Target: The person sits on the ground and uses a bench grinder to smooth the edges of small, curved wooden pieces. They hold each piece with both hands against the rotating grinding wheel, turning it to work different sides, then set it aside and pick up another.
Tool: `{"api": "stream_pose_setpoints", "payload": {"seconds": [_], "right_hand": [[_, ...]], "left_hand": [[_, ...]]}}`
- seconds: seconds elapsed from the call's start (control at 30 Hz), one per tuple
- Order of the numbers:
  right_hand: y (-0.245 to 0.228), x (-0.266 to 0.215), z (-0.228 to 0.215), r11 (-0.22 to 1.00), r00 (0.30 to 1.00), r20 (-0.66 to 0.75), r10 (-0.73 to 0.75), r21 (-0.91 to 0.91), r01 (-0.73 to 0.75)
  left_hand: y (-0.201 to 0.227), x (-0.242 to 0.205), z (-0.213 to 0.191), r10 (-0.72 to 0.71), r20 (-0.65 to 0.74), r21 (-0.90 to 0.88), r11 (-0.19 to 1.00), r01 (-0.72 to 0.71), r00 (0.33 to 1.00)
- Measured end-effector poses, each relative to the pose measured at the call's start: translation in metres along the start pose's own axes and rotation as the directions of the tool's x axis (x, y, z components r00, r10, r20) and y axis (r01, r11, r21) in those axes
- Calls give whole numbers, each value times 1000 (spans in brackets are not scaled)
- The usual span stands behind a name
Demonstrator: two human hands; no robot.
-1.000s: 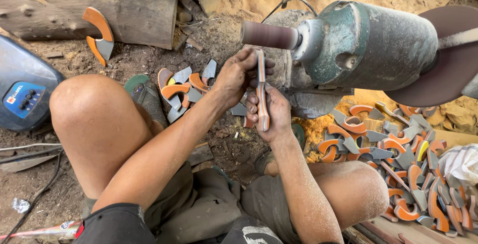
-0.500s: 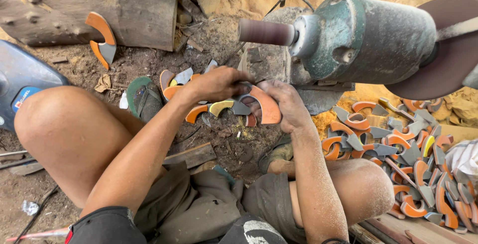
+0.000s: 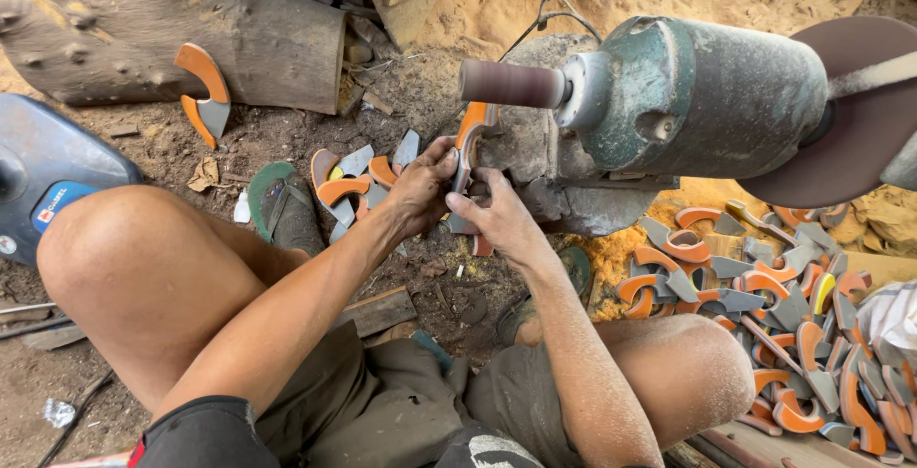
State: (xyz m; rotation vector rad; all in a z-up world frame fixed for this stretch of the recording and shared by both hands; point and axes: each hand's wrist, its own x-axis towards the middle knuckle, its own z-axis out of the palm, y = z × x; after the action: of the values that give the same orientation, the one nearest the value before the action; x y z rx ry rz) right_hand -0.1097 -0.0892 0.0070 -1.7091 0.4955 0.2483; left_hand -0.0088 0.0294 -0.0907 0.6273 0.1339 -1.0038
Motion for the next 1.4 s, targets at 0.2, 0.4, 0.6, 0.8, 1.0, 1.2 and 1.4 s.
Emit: {"api": "stream_pose_setpoints", "payload": {"seconds": [0.2,0.4,0.6,0.8,1.0,1.2,1.4], "right_hand": [[-10,11,2,938,982,-190,9,-340,-74],[-29,6,-1,943,981,-193,21,-321,-83],[-37,4,-1,992,975,-218,28,-116,-55],[-41,17,3,999,988,-151,27,23,-24],[-41,34,-8,948,998,-33,51,317,-38],[-30,44,-4,884,986,-159,-51,452,119],[-33,49,-3,764,987,-113,-114,625,160]], "left_hand": [[1,-6,31,28,-143,29,999,-24,989],[4,0,35,87,-222,135,989,-57,971],[7,1,45,117,-226,122,988,-91,967],[24,3,61,73,-158,74,995,-62,985],[33,14,63,164,-8,126,979,-162,986],[45,21,66,157,54,233,958,-165,986],[62,26,70,154,90,396,901,-177,984]]}}
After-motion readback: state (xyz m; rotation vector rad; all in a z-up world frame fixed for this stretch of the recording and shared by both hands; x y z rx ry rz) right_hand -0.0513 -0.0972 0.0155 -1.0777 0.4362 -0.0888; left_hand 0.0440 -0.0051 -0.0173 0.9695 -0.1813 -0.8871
